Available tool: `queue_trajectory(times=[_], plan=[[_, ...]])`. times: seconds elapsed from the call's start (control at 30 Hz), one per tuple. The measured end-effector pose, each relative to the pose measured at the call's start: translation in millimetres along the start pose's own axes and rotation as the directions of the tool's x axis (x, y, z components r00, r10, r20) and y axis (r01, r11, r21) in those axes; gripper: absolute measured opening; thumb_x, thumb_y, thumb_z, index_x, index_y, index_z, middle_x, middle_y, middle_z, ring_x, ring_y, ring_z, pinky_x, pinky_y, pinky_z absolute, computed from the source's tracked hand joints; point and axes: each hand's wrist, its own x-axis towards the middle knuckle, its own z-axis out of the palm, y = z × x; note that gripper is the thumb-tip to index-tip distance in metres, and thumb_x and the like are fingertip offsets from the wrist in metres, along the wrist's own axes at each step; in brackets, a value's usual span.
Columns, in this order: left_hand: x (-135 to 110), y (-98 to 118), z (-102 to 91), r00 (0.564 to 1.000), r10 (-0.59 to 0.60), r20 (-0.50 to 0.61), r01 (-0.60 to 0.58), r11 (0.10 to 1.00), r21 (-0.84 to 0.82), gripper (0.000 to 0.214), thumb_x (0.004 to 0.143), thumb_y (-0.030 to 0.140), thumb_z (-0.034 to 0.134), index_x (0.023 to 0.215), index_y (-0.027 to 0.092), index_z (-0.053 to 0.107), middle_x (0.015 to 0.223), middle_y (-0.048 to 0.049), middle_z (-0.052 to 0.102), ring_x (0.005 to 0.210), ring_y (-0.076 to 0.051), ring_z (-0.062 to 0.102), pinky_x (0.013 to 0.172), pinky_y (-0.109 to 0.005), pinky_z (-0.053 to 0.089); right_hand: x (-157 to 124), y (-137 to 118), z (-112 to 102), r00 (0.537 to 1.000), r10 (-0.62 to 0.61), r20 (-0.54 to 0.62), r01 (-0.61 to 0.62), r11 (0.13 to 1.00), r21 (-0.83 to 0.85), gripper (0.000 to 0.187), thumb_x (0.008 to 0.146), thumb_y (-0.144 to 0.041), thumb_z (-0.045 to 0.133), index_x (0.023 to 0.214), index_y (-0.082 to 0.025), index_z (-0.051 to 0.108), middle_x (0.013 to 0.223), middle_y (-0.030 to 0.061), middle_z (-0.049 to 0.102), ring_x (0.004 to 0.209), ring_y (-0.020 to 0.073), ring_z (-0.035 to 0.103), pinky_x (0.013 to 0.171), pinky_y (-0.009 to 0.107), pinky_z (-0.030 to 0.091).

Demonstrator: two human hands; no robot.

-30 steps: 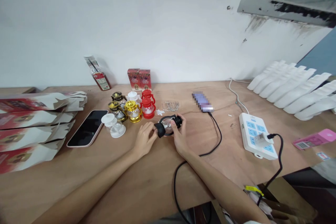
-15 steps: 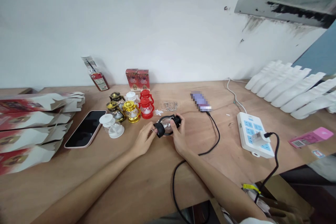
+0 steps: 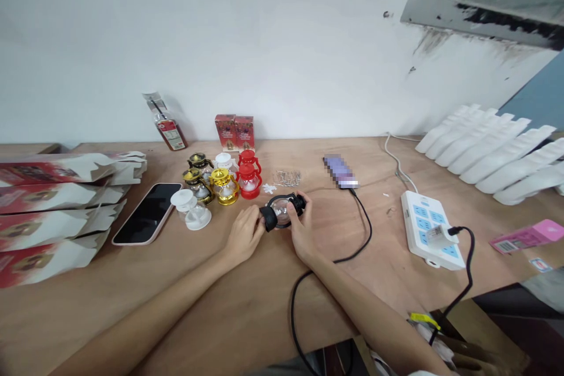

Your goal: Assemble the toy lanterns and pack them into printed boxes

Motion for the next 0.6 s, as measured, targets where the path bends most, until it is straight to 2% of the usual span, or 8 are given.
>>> queue_trajectory(times=[0.13, 0.23, 0.4, 0.5, 0.6], plan=[[-1, 1, -0.7, 1.000, -0.023, -0.009, 0.023, 0.999, 0.043, 0.013, 0.086, 0.017, 0.036, 0.077, 0.020, 0.046, 0.077, -0.0050, 0.056, 0.075, -0.021, 0.051, 0.069, -0.033, 0.036, -4, -2, 1, 0.999, -0.027, -0.021, 0.027, 0.999, -0.025, 0.057, 0.076, -0.053, 0.060, 0.125, -0.029, 0.043, 0.119, 0.0041, 0.056, 0.107, 0.0198, 0.055, 0.086, 0.036, 0.051], [-3, 3, -2.1, 0.998, -0.055, -0.023, 0.056, 0.998, 0.014, 0.011, 0.087, 0.018, 0.039, 0.081, 0.019, 0.048, 0.081, -0.0051, 0.060, 0.078, -0.021, 0.054, 0.072, -0.033, 0.036, -7, -3, 2, 0.998, -0.040, -0.047, 0.037, 0.998, -0.052, 0.058, 0.076, -0.052, 0.059, 0.126, -0.028, 0.041, 0.121, 0.0050, 0.054, 0.112, 0.0208, 0.052, 0.089, 0.038, 0.050], [-3, 5, -5.0, 0.988, -0.115, -0.101, 0.105, 0.990, -0.096, 0.011, 0.087, 0.015, 0.046, 0.095, 0.019, 0.052, 0.105, -0.0062, 0.064, 0.095, -0.022, 0.056, 0.079, -0.034, 0.036, -10, -10, 3, 0.993, -0.069, -0.100, 0.054, 0.988, -0.145, 0.059, 0.077, -0.052, 0.058, 0.126, -0.027, 0.038, 0.126, 0.0064, 0.050, 0.115, 0.0213, 0.049, 0.098, 0.042, 0.043], [-3, 5, -6.3, 0.985, -0.124, -0.119, 0.109, 0.986, -0.128, 0.009, 0.086, 0.015, 0.048, 0.088, 0.020, 0.055, 0.109, -0.0053, 0.064, 0.098, -0.021, 0.056, 0.081, -0.035, 0.035, -12, -15, 4, 0.990, -0.101, -0.098, 0.076, 0.971, -0.227, 0.056, 0.079, -0.051, 0.056, 0.126, -0.027, 0.037, 0.127, 0.0066, 0.048, 0.119, 0.0207, 0.046, 0.103, 0.042, 0.037], [-3, 5, -6.3, 0.980, -0.136, -0.146, 0.114, 0.982, -0.153, 0.008, 0.085, 0.016, 0.051, 0.081, 0.020, 0.056, 0.110, -0.0051, 0.065, 0.099, -0.021, 0.055, 0.081, -0.036, 0.034, -14, -18, 5, 0.989, -0.121, -0.084, 0.096, 0.962, -0.257, 0.052, 0.080, -0.048, 0.055, 0.125, -0.026, 0.038, 0.127, 0.0064, 0.047, 0.120, 0.0199, 0.045, 0.104, 0.040, 0.035]])
